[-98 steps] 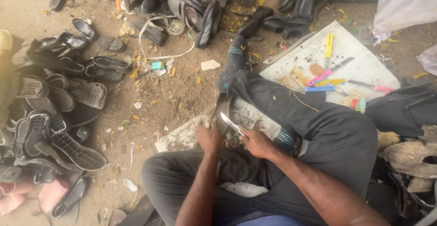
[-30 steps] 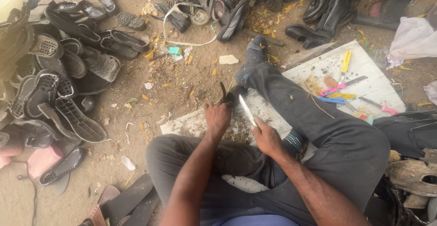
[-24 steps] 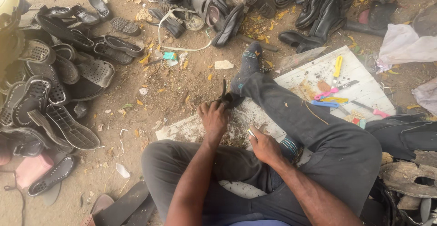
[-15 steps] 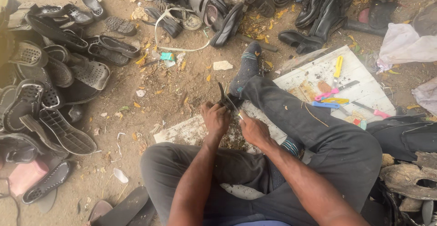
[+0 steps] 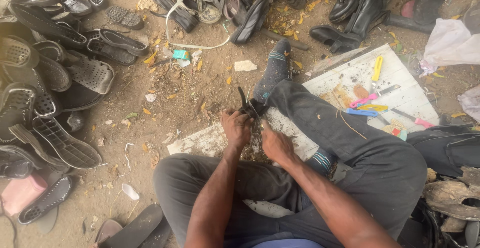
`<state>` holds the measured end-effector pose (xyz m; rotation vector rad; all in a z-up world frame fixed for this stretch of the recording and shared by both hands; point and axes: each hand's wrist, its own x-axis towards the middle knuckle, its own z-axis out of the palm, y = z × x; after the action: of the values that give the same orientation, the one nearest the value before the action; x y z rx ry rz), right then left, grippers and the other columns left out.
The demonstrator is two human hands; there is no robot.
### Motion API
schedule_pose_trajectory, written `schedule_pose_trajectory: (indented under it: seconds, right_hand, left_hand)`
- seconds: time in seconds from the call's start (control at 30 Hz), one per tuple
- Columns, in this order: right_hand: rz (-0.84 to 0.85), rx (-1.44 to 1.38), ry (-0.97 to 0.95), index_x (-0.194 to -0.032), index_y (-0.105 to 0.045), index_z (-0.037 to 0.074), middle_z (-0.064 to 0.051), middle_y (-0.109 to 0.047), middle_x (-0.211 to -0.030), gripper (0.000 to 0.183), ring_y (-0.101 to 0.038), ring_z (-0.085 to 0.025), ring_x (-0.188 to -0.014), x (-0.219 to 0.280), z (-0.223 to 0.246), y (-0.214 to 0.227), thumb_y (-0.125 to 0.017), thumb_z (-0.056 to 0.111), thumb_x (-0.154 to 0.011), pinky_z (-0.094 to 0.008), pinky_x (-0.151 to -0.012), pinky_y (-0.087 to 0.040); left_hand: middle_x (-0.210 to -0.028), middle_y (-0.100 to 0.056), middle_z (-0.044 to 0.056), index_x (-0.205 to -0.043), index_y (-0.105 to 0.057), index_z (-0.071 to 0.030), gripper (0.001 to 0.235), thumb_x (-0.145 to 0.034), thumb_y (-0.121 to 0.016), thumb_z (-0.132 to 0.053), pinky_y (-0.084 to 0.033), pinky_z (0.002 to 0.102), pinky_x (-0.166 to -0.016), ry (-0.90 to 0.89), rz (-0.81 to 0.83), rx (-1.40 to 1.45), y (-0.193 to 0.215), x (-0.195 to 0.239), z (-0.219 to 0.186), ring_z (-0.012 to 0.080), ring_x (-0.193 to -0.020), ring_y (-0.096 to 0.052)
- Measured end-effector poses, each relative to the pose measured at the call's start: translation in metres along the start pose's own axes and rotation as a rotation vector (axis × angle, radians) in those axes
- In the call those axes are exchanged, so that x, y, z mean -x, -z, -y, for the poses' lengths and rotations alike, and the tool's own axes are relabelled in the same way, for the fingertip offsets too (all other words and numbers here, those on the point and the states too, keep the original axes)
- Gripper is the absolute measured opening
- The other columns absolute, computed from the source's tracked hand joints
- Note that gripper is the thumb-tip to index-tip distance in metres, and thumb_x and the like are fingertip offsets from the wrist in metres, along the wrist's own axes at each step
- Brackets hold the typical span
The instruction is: The person sits on the ground and uses a knife to cut and trim the sole of a black shoe. They repeatedly scrape and shape the sole, then pick up another shoe to continue the process.
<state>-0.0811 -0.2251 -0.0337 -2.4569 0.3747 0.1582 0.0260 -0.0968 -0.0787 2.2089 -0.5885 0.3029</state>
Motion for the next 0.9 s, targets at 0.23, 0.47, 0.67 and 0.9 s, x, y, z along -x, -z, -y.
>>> schedule_pose_trajectory:
  seconds: [0.23, 0.47, 0.67, 0.9]
  right_hand:
    - [-0.021, 0.023, -0.054, -0.153, -0.040, 0.004, -0.013, -0.065, -0.059, 0.055, -0.066, -0.031, -0.053, 0.008, 0.004, 0.004, -0.049, 0.027, -0.104, -0.045, -0.050, -0.050]
    - [-0.014, -0.038, -0.080, -0.152, -0.041, 0.003, -0.022, -0.071, -0.070, 0.053, -0.072, -0.039, -0.067, -0.007, 0.011, -0.004, -0.048, 0.026, -0.104, -0.051, -0.063, -0.055]
    - [0.062, -0.494, -0.209, -0.158, -0.037, 0.011, -0.001, -0.049, -0.059, 0.056, -0.048, -0.016, -0.049, 0.010, 0.005, -0.002, -0.046, 0.024, -0.104, -0.036, -0.046, -0.043]
    - [0.108, -0.887, -0.358, -0.156, -0.043, 0.010, 0.006, -0.039, -0.058, 0.053, -0.036, -0.006, -0.045, -0.002, -0.001, -0.026, -0.048, 0.022, -0.105, -0.027, -0.038, -0.029]
  left_hand:
    - [-0.082, -0.068, -0.001, -0.087, -0.082, -0.014, 0.014, -0.080, -0.082, -0.026, -0.036, 0.041, -0.091, 0.000, -0.010, 0.001, -0.011, -0.009, 0.015, 0.0226, -0.098, -0.053]
    - [-0.079, -0.066, -0.002, -0.086, -0.082, -0.015, 0.012, -0.088, -0.079, -0.026, -0.038, 0.038, -0.087, 0.058, 0.079, 0.013, -0.012, -0.004, 0.026, 0.0171, -0.082, -0.050]
    - [-0.077, -0.068, -0.002, -0.089, -0.083, -0.014, 0.013, -0.085, -0.080, -0.025, -0.037, 0.036, -0.083, 0.028, 0.043, 0.025, -0.009, -0.005, 0.026, 0.0160, -0.080, -0.050]
    - [-0.077, -0.068, -0.001, -0.090, -0.083, -0.014, 0.013, -0.083, -0.080, -0.025, -0.038, 0.036, -0.087, -0.028, 0.050, 0.054, -0.010, 0.001, 0.029, 0.0171, -0.082, -0.052]
